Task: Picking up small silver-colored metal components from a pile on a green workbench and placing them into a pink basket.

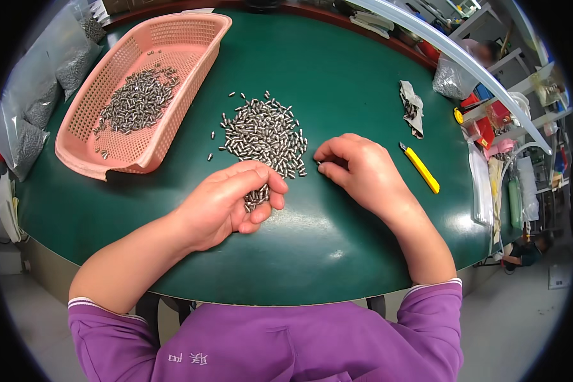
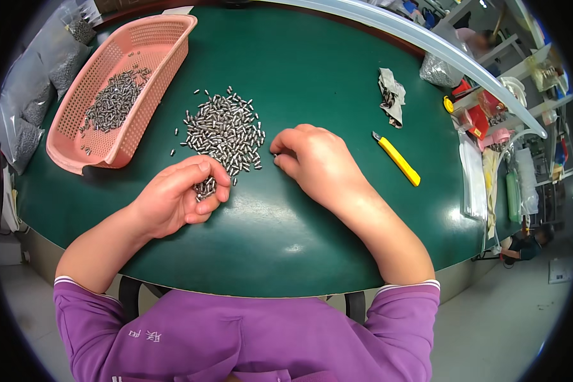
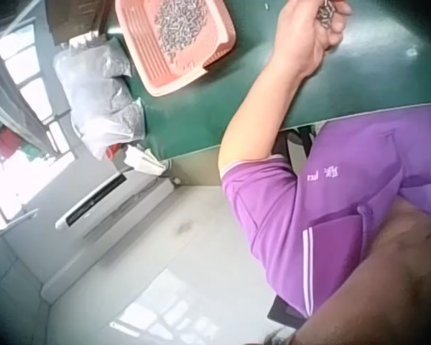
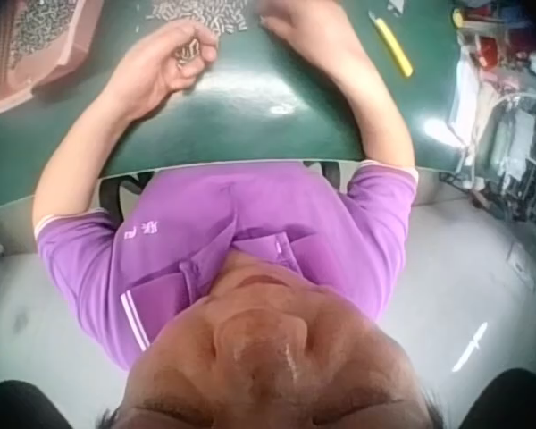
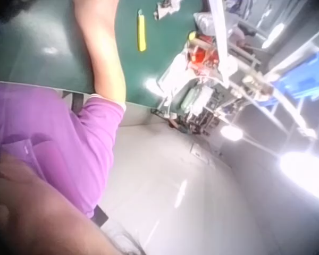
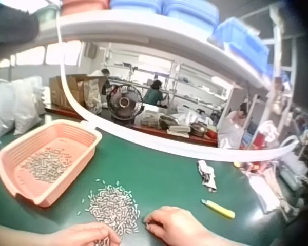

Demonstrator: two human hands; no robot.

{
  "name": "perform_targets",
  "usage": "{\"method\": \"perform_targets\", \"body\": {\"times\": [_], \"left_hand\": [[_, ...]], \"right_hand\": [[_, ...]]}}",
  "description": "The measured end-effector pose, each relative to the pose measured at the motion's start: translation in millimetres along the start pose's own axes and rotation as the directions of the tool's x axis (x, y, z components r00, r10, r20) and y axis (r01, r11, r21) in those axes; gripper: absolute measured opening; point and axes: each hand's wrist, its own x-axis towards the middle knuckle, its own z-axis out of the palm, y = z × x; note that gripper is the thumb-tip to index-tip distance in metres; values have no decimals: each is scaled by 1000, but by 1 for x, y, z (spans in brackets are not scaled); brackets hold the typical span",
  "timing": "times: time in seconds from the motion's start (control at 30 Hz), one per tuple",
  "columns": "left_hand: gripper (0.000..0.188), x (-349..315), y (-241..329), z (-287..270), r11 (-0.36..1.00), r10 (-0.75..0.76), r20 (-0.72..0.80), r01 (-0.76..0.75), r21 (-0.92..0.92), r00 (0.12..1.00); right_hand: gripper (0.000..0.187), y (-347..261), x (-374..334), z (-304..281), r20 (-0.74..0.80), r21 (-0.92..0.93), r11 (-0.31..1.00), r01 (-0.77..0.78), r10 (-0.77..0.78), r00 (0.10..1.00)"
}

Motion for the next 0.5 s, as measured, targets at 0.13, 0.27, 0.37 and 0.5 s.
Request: {"method": "perform_targets", "body": {"times": [0.13,0.27,0.37,0.5], "left_hand": [[25,0,-1,0,1000,-2,13,2,2,1000],[24,0,0,1,1000,-5,12,5,11,1000],[24,-1,0,1,1000,4,6,-4,10,1000],[19,-1,-1,2,1000,-7,-1,7,30,1000]], "right_hand": [[12,2,0,7,-15,-18,996,85,-85,996],[11,0,1,20,-96,28,977,209,-206,974],[11,-2,3,25,-145,57,967,247,-236,961],[9,-13,2,17,-178,268,943,195,-150,972]]}}
